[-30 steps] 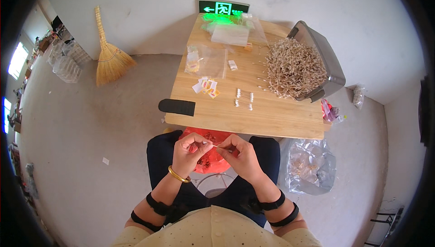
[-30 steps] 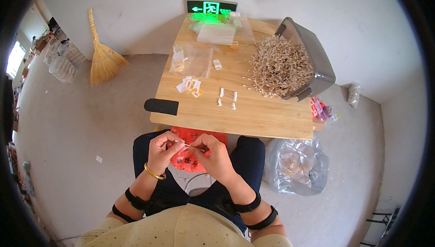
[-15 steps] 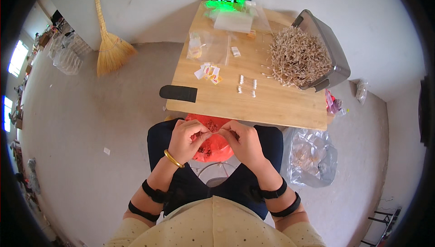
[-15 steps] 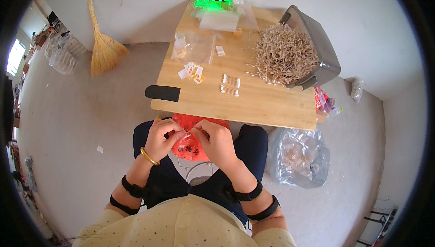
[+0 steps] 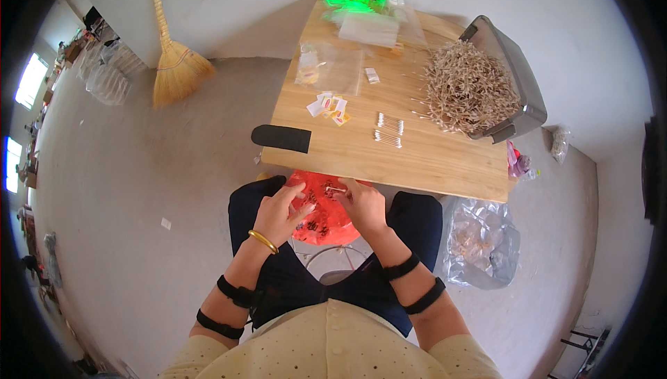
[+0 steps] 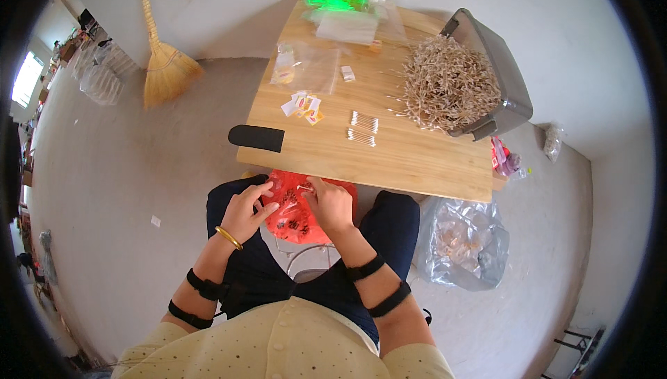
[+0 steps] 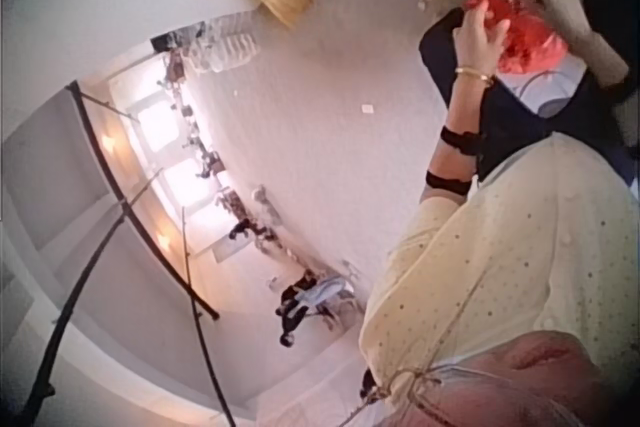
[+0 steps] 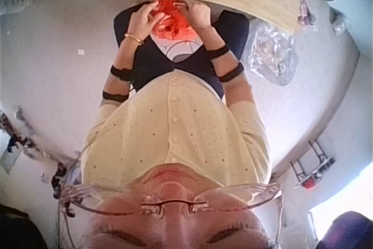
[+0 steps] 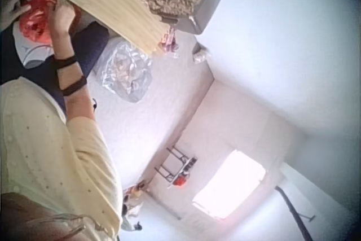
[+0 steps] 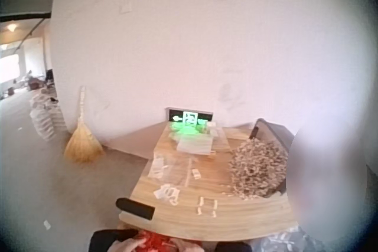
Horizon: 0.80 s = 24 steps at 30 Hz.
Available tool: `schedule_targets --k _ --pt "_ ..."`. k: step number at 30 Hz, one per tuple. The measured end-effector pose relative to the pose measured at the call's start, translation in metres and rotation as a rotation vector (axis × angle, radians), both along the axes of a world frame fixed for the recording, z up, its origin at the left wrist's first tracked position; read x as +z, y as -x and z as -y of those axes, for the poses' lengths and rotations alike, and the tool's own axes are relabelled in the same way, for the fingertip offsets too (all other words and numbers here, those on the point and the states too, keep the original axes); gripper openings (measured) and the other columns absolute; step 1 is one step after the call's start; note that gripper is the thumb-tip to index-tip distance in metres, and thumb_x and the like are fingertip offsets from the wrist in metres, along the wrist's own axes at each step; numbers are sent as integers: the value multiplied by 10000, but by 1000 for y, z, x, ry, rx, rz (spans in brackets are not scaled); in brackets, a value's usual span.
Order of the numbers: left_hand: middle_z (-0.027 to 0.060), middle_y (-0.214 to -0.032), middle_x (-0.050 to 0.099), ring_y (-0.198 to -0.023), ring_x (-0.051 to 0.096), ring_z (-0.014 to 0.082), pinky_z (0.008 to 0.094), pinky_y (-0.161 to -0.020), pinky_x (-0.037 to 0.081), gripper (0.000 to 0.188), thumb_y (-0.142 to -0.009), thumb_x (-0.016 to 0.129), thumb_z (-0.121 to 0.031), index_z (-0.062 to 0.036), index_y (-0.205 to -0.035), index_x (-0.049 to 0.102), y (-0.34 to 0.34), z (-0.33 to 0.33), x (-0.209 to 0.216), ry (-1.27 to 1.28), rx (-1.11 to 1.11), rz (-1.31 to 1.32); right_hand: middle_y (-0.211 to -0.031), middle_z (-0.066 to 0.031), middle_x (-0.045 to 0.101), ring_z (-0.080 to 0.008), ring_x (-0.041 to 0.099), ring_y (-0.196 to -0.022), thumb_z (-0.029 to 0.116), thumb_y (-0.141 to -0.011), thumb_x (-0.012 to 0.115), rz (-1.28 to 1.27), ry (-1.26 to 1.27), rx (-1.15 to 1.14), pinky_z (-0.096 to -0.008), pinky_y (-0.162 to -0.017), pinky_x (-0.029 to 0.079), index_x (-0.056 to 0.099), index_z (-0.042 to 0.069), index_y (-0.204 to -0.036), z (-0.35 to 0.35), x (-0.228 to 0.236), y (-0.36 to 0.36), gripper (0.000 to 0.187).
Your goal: Sort and stack cotton swabs from a bin onto a table.
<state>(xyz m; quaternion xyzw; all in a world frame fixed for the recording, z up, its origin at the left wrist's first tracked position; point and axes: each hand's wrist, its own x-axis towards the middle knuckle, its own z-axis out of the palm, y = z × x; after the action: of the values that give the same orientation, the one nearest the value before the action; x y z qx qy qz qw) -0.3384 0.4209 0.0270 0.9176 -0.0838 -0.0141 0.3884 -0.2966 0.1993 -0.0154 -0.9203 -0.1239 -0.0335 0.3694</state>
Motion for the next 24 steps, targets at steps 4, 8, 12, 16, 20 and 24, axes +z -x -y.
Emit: schedule_targets --k 4,8,12,16,20,24 --pt "130 -1021 703 -653 654 189 297 -648 532 394 -895 728 -175 -20 -1247 642 4 -8 -1 -9 -6 4 -791 -131 700 -340 689 -769 225 -868 715 -23 53 -63 -435 -669 539 663 101 -1011 12 -15 -4 196" --pt "122 -999 700 -666 646 186 292 -647 525 346 -901 718 -158 -21 -1213 658 -4 -11 -2 13 -1 -40 -819 -119 715 -318 697 -764 221 -885 701 -77 -12 -79 -416 -666 547 670 97 -982 42 1 -3 160" --pt "121 -1012 707 -710 653 199 306 -689 529 300 -920 687 -139 -21 -1195 660 -19 2 9 66 -14 -67 -794 -111 720 -290 703 -714 238 -889 704 -133 -68 -195 -382 -652 555 686 87 -935 71 10 -1 159" --pt "140 -1025 712 -739 686 258 356 -723 541 276 -933 673 -187 -11 -1146 660 -53 32 9 138 -112 8 -670 -95 677 -189 660 -589 184 -896 711 -85 -137 -287 -312 -593 520 689 14 -913 103 0 -8 172" --pt "157 -1094 696 -958 661 329 425 -865 510 293 -948 655 -227 -30 -1165 645 -93 72 6 129 -187 12 -702 -98 680 -206 654 -627 163 -887 707 -87 -145 -373 -326 -618 519 690 16 -910 130 0 -25 150" --pt "167 -1292 609 -1168 570 360 457 -990 443 430 -949 649 -307 -60 -1291 565 -139 104 -25 65 -226 88 -828 -95 678 -287 639 -809 135 -841 712 109 -9 -382 -402 -746 518 698 70 -888 161 -9 -70 81"
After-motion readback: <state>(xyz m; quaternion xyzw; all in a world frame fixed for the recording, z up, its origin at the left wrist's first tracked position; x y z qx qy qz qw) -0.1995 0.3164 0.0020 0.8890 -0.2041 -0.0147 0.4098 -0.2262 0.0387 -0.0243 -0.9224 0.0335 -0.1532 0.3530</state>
